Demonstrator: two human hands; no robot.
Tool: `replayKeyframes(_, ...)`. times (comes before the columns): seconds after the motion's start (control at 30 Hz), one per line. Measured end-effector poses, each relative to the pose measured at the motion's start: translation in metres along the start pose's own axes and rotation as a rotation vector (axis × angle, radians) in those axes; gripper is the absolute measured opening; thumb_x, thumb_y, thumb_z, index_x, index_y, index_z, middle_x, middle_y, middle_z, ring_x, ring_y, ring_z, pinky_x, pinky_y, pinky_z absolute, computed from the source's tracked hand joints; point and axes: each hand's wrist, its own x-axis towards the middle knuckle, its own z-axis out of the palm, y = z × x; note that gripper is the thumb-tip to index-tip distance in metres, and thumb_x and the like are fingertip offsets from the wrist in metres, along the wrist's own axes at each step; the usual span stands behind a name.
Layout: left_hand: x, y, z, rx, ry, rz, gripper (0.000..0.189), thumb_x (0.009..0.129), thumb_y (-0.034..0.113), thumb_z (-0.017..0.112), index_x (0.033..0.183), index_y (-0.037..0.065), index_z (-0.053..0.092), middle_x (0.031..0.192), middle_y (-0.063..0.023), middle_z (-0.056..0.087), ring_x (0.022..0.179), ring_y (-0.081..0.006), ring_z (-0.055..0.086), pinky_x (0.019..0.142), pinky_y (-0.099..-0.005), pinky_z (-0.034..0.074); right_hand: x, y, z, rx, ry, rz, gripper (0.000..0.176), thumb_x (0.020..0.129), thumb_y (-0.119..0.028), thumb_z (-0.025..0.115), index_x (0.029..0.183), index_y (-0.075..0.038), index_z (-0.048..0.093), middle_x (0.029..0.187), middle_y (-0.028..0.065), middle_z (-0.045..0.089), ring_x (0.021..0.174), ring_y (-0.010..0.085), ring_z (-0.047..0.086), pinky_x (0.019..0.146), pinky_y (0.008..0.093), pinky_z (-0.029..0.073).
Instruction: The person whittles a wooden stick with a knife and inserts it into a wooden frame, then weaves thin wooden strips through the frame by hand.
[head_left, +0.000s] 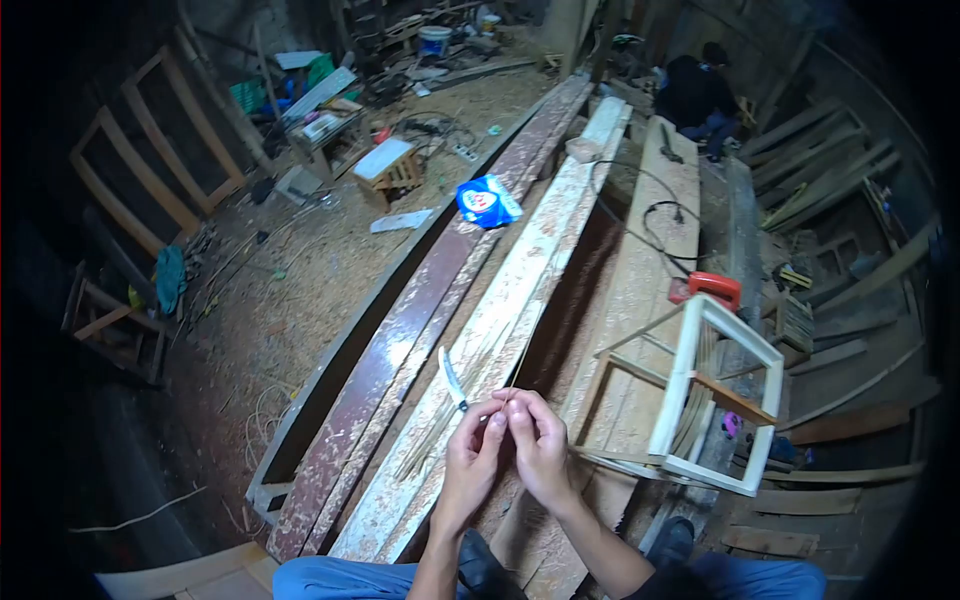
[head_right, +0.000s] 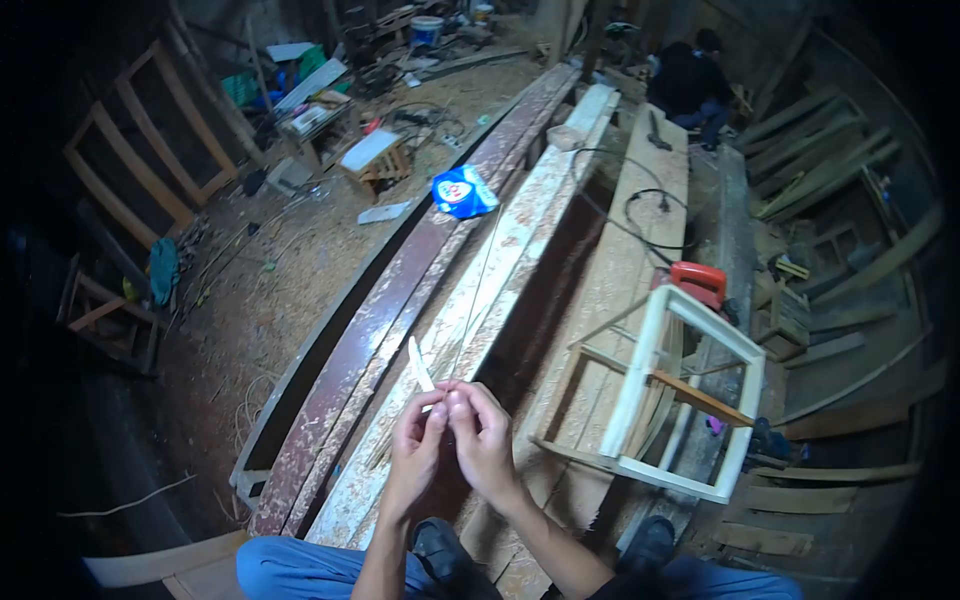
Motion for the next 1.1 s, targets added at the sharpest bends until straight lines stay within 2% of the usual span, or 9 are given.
replayKeyframes(0.23, -0.009, 0.076, 0.084, -0.092, -0.418, 0.049, 0.024, 0.114, 0.021, 0.054, 0.127, 0.002, 0.058, 0.090, -0.0013, 0.060, 0.082, -0.0077, 0.055, 0.074, -0.0260, 0.047, 0.000, -0.135, -0.089, -0.203, 0.152, -0.309, 0.011, 0.100, -0.009, 0.072, 0.101, 0.001, 0.071, 0.102, 0.0080, 0.069, 0.087, 0.0124, 0.064, 0.079, 0.0273, 0.052)
replayKeyframes(0.33, -0.018, 0.107, 0.125, 0.084, -0.714, -0.019, 0.021, 0.115, 0.023, 0.050, 0.121, 0.003, 0.054, 0.090, -0.0041, 0.066, 0.084, -0.0091, 0.062, 0.075, -0.0278, 0.050, -0.008, -0.186, -0.152, -0.230, 0.129, -0.131, 0.012, 0.100, -0.011, 0.074, 0.103, 0.001, 0.074, 0.096, 0.0037, 0.073, 0.079, 0.0068, 0.062, 0.072, 0.0240, 0.050)
replayKeyframes(0.43, -0.031, 0.116, 0.174, 0.273, -0.875, 0.057, 0.027, 0.116, 0.027, 0.046, 0.125, 0.003, 0.053, 0.083, -0.0094, 0.068, 0.079, -0.0189, 0.067, 0.075, -0.0370, 0.053, -0.032, -0.205, -0.218, -0.417, 0.101, -0.016, 0.017, 0.099, -0.009, 0.075, 0.112, 0.001, 0.073, 0.090, 0.0013, 0.072, 0.080, 0.0042, 0.063, 0.073, 0.0229, 0.052)
replayKeyframes(0.47, -0.038, 0.119, 0.190, 0.278, -0.906, 0.028, 0.022, 0.113, 0.024, 0.050, 0.124, 0.004, 0.049, 0.090, -0.0267, 0.067, 0.087, -0.0478, 0.068, 0.078, -0.0522, 0.051, -0.042, -0.207, -0.234, -0.333, 0.118, 0.032, 0.024, 0.100, -0.008, 0.075, 0.121, 0.001, 0.069, 0.089, 0.0015, 0.072, 0.080, 0.0043, 0.063, 0.073, 0.0225, 0.052)
replayKeyframes(0.5, -0.039, 0.121, 0.205, 0.447, -0.978, 0.061, 0.027, 0.115, 0.028, 0.048, 0.128, 0.004, 0.051, 0.086, -0.0163, 0.070, 0.080, -0.0246, 0.070, 0.076, -0.0409, 0.054, -0.052, -0.208, -0.246, -0.241, 0.137, 0.083, 0.032, 0.100, -0.007, 0.074, 0.130, 0.001, 0.065, 0.088, 0.0017, 0.073, 0.080, 0.0044, 0.064, 0.073, 0.0221, 0.051)
replayKeyframes(0.7, -0.071, 0.096, 0.257, 0.532, -0.879, 0.021, 0.026, 0.113, 0.027, 0.055, 0.121, 0.003, 0.053, 0.078, -0.0141, 0.069, 0.066, -0.0205, 0.068, 0.065, -0.0373, 0.052, -0.066, -0.181, -0.309, -0.171, 0.090, 0.093, 0.049, 0.099, -0.009, 0.075, 0.142, 0.003, 0.054, 0.086, 0.0025, 0.074, 0.081, 0.0052, 0.066, 0.073, 0.0222, 0.050)
replayKeyframes(0.77, -0.078, 0.095, 0.260, 0.566, -0.751, -0.134, 0.023, 0.109, 0.027, 0.060, 0.114, 0.005, 0.057, 0.069, -0.0205, 0.065, 0.057, -0.0355, 0.064, 0.057, -0.0468, 0.046, -0.066, -0.169, -0.316, -0.097, 0.064, 0.129, 0.051, 0.099, -0.009, 0.075, 0.143, 0.003, 0.052, 0.090, 0.0050, 0.075, 0.085, 0.0082, 0.070, 0.076, 0.0226, 0.053)
replayKeyframes(0.9, -0.098, 0.070, 0.266, 0.457, -0.692, -0.025, 0.021, 0.108, 0.026, 0.062, 0.111, 0.005, 0.064, 0.065, -0.0107, 0.064, 0.050, -0.0262, 0.055, 0.055, -0.0405, 0.045, -0.059, -0.159, -0.325, -0.017, -0.026, 0.121, 0.038, 0.101, -0.012, 0.074, 0.133, 0.002, 0.061, 0.087, 0.0047, 0.075, 0.082, 0.0057, 0.068, 0.073, 0.0221, 0.052)
replayKeyframes(1.1, -0.109, 0.112, 0.280, 0.815, -0.686, -0.037, 0.015, 0.101, 0.018, 0.073, 0.104, 0.004, 0.069, 0.082, -0.0084, 0.075, 0.070, -0.0203, 0.069, 0.066, -0.0328, 0.051, -0.055, -0.169, -0.332, -0.025, -0.064, 0.151, 0.023, 0.104, -0.013, 0.070, 0.119, 0.003, 0.067, 0.083, 0.0057, 0.074, 0.077, 0.0074, 0.069, 0.069, 0.0231, 0.053)
